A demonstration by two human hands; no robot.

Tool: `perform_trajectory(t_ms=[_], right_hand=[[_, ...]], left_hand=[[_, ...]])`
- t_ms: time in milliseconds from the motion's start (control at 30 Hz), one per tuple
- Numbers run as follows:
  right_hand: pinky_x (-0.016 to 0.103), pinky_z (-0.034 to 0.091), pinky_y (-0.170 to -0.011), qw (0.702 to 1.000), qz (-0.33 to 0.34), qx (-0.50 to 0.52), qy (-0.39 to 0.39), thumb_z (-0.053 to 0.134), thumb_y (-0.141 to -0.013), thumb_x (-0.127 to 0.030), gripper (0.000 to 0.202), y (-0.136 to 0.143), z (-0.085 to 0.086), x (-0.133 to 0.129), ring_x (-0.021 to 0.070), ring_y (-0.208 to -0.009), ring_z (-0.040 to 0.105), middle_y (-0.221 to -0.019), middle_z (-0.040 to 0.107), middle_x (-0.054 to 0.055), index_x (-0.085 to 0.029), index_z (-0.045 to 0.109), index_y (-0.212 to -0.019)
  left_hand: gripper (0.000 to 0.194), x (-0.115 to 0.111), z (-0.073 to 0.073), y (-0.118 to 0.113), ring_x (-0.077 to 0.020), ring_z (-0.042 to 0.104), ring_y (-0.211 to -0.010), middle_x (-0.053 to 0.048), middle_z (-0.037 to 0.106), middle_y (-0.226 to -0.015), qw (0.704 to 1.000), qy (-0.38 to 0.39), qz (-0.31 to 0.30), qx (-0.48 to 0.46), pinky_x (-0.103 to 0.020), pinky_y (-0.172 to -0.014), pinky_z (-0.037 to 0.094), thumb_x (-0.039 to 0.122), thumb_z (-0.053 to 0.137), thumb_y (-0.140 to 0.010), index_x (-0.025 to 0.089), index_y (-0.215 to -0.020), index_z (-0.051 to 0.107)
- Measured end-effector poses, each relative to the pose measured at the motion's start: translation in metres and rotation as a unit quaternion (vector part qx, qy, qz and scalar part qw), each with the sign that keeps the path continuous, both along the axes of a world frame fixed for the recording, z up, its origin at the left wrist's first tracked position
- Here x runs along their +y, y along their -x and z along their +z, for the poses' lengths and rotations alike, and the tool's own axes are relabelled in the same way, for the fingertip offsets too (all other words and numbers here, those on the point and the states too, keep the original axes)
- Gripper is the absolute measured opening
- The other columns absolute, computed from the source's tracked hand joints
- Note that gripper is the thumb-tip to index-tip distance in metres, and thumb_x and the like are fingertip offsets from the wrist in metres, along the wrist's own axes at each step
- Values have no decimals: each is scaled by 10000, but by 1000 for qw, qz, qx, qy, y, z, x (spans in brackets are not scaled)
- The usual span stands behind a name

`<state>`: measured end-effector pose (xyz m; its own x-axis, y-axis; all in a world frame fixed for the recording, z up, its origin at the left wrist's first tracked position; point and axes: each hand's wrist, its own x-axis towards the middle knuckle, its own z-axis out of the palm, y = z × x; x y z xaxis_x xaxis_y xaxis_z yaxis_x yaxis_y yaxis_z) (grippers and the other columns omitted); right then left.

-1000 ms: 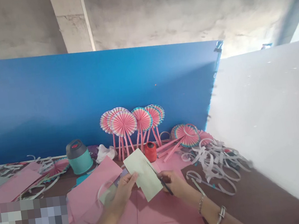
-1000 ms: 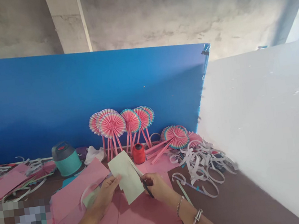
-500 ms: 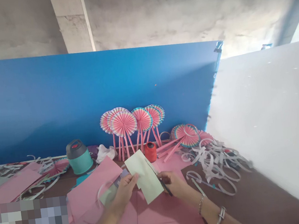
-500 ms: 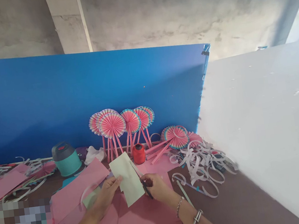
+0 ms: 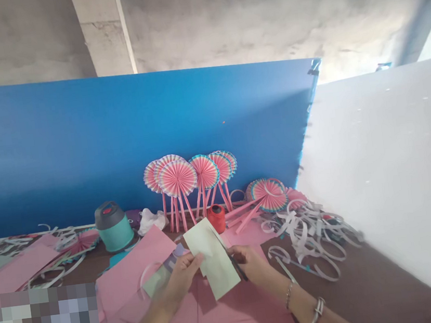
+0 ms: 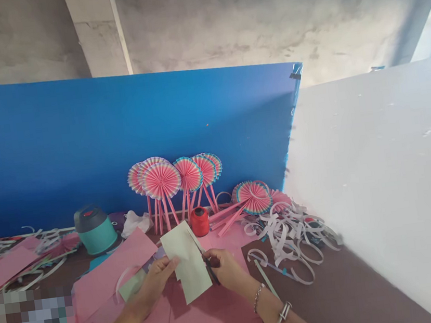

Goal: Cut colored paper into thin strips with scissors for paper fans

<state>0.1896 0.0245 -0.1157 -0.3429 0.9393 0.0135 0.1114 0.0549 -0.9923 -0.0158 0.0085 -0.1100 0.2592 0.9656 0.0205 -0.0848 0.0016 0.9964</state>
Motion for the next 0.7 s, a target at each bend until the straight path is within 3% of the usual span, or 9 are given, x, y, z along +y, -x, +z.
perform_trajectory(t_ms=[400, 700], right_hand=[[188, 316, -412, 1000, -6, -3, 15, 672, -590, -343, 267, 0, 9, -3, 76, -426, 436, -525, 564, -38, -148, 638, -769], [219, 396, -463, 999, -5, 23, 24, 686, -575, -333, 279, 1, -6, 3, 115, -488, 521, -595, 607, -15, -167, 624, -791]], left_hand=[[342, -2, 4, -1, -148, 573, -596, -39, 698, -691, 999, 14, -23, -39, -259, -595, 441, 450, 565, -818, 149, -825, 728], [381, -6, 8, -2, -133, 525, -555, -25, 658, -624, 999, -1, -32, 2, -258, -620, 419, 487, 554, -809, 148, -771, 725]])
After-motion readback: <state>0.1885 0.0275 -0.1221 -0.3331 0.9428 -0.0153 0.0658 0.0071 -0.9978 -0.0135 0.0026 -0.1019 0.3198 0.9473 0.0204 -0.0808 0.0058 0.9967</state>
